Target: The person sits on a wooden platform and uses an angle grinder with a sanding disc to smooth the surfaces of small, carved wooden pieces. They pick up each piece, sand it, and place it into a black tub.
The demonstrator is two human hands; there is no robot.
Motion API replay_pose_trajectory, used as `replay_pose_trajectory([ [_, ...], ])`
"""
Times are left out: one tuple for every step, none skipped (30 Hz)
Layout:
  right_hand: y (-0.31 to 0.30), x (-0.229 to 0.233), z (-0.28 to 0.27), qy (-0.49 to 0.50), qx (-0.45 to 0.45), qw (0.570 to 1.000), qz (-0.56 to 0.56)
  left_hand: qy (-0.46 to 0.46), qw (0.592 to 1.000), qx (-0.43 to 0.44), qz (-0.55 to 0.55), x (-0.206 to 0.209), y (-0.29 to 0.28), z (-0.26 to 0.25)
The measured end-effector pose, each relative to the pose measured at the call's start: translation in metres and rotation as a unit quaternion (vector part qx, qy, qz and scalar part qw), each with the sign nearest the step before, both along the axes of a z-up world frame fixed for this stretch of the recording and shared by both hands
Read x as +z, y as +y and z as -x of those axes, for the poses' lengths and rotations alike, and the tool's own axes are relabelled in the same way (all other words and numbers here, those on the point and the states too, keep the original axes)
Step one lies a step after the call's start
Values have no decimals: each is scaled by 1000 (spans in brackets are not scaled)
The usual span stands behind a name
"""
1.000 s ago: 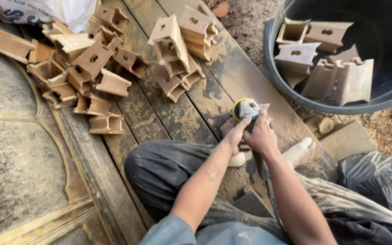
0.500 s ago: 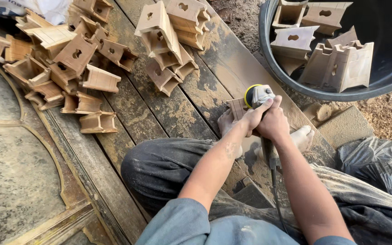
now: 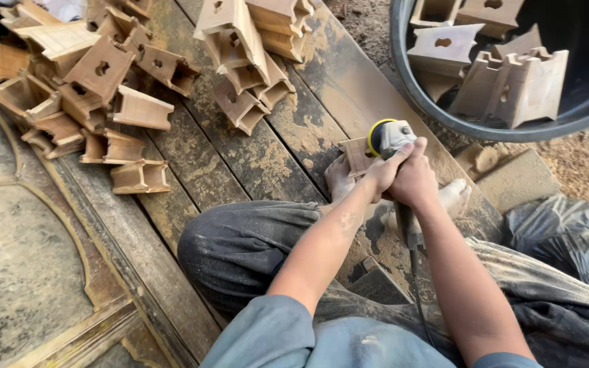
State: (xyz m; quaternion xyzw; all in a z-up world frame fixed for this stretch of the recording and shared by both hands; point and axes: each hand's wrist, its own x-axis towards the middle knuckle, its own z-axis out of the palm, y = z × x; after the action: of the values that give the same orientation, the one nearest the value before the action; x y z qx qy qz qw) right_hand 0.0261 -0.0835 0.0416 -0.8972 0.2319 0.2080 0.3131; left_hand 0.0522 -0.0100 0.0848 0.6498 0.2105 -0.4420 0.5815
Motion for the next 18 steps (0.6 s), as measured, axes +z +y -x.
replay_pose_trajectory([
  [-3, 4, 2, 1, -4, 1000, 4, 1, 1000, -4, 4, 0, -3, 1],
  [-4, 7, 2, -1, -14, 1000, 11, -3, 1000, -4, 5, 1, -4, 1],
  [-4, 10, 3, -3, -23, 1000, 17, -7, 1000, -4, 7, 1, -4, 2],
  [1, 7, 2, -5, -21, 1000, 17, -8, 1000, -1, 7, 1, -2, 1],
  [6, 5, 0, -5, -3, 1000, 9, -14, 1000, 2, 7, 1, -1, 0],
  [12, 1, 1, -2, 13, 1000, 1, -16, 1000, 4, 5, 0, 1, 1],
  [21, 3, 2, -1, 14, 1000, -1, -16, 1000, 6, 3, -9, 18, 1],
  [32, 4, 1, 4, 34, 999, -2, -46, 994, -44, -91, -18, 36, 0],
  [43, 6, 1, 10, 53, 999, -3, -75, 975, -94, -184, -26, 54, -1],
  [47, 7, 4, 11, 54, 998, -4, -74, 975, -94, -185, -34, 58, -1],
  [51, 9, 7, 13, 68, 998, 5, -82, 975, -100, -183, -42, 62, -2],
  [53, 12, 9, 14, 79, 997, 16, -93, 974, -108, -178, -49, 64, -3],
  [46, 6, 11, 14, 78, 997, 18, -94, 974, -108, -176, -38, 53, 2],
  [37, 1, 13, 10, 53, 998, 19, -55, 994, -39, -87, -28, 41, 6],
  [27, -5, 15, 5, 28, 999, 19, -14, 999, 31, 4, -17, 28, 11],
  [15, -17, 17, 6, 23, 999, 22, -13, 1000, 25, 7, -19, 16, 14],
  [3, -29, 19, -5, 6, 1000, 23, -18, 1000, 6, 4, -21, 4, 17],
  [-8, -41, 18, -20, -7, 1000, 23, -25, 1000, -10, -2, -22, -7, 17],
])
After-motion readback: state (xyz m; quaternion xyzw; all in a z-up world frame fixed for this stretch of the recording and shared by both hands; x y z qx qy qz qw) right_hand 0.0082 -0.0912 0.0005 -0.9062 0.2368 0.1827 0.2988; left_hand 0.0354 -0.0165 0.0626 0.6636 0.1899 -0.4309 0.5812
